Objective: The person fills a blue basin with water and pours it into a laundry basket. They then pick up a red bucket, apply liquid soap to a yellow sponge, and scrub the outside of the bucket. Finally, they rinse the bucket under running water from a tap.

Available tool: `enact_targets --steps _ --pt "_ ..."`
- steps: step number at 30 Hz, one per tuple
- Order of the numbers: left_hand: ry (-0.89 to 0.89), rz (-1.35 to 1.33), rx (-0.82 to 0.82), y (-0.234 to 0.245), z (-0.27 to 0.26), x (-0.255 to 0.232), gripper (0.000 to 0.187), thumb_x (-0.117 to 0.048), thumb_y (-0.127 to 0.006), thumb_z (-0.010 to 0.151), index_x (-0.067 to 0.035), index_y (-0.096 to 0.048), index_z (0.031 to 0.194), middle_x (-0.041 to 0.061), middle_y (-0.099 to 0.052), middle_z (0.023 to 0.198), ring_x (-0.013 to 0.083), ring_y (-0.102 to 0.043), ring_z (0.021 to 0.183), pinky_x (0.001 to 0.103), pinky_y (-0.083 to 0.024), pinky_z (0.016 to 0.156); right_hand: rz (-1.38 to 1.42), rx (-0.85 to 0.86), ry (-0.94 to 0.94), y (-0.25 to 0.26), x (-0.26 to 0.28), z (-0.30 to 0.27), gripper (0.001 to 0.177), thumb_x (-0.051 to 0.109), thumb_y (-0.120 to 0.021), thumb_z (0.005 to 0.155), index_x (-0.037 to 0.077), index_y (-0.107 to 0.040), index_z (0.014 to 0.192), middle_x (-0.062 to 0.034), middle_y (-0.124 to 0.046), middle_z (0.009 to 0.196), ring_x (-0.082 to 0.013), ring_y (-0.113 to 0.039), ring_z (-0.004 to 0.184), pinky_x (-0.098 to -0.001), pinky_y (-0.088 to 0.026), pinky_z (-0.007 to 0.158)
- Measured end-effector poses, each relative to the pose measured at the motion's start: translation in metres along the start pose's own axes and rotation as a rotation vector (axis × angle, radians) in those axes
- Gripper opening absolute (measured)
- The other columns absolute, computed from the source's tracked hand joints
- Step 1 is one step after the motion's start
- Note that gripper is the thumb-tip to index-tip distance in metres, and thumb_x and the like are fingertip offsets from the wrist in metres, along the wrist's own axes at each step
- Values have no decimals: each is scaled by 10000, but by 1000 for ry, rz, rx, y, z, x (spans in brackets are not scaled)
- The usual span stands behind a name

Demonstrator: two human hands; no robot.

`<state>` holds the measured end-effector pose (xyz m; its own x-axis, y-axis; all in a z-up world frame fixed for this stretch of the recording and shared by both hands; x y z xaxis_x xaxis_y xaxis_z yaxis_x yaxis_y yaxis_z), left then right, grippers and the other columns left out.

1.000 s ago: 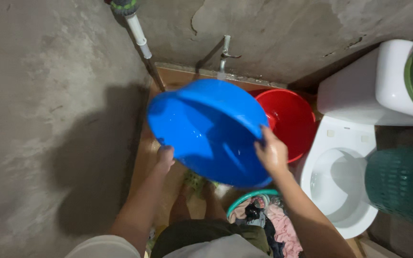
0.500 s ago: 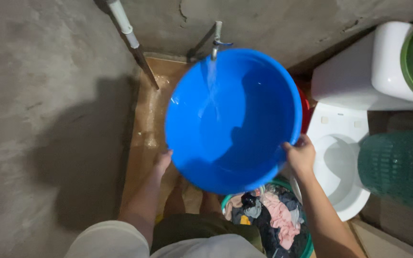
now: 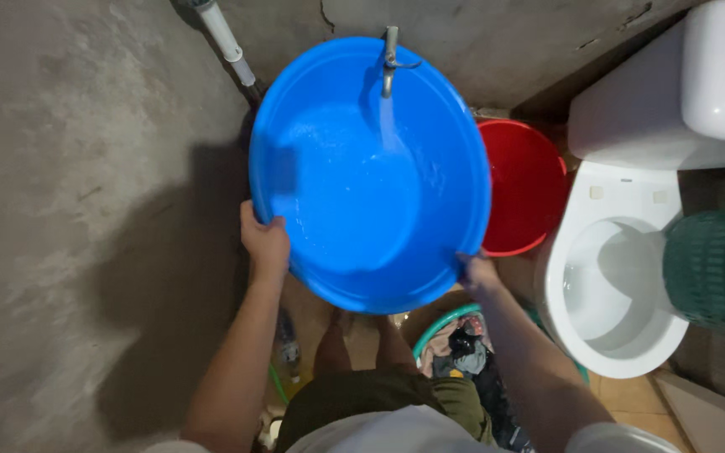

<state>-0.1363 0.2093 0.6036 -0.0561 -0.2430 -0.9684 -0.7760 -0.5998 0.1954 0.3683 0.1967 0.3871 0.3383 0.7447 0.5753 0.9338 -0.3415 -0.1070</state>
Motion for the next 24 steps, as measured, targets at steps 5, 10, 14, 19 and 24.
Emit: enact_targets --steps 5,10,14,19,24 --pt "-62 71 -56 32 -15 -12 343 106 -575 878 -3 -560 1203 108 -675 1103 208 -660 1040 326 -510 948 -131 -73 59 -40 -30 22 483 11 -591 899 106 -486 1362 -133 -669 1076 -273 -677 896 -441 -582 715" --pt "72 -22 -142 52 10 75 448 95 -584 828 2 -535 1264 137 -665 1132 239 -651 1039 343 -500 959 -322 -170 380 -42 55 27 497 -25 -641 850 18 -520 1330 -216 -680 1013 -295 -668 765 -411 -538 576" --pt "360 -260 -119 43 7 180 565 94 -563 843 -16 -425 1379 123 -615 1281 246 -631 1134 394 -498 1005 -163 -150 479 -64 149 -11 566 -63 -629 826 45 -491 1363 -186 -689 1062 -258 -710 839 -380 -614 673" --pt "473 -35 67 5 -29 258 517 1 -624 877 -42 -561 1388 138 -656 1300 263 -629 1095 463 -502 970 -239 -208 686 -88 208 -96 516 -11 -617 908 7 -497 1409 -189 -706 1083 -233 -723 896 -354 -612 768" --pt "807 165 442 -24 -48 292 425 -181 -595 973 -72 -534 1379 112 -641 1273 314 -652 1114 515 -568 908 -483 -263 907 -102 231 -147 467 154 -695 1050 -19 -499 1437 -138 -722 1093 -183 -723 934 -311 -590 816"
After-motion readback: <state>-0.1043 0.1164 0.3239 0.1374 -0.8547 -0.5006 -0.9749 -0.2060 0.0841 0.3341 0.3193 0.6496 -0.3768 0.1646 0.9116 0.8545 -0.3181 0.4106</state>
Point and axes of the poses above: each hand's wrist, its own z-axis towards the middle knuckle, its own y-axis out of the back of the hand, x = y × z, the point moved 8 cm from there along z, towards the middle knuckle
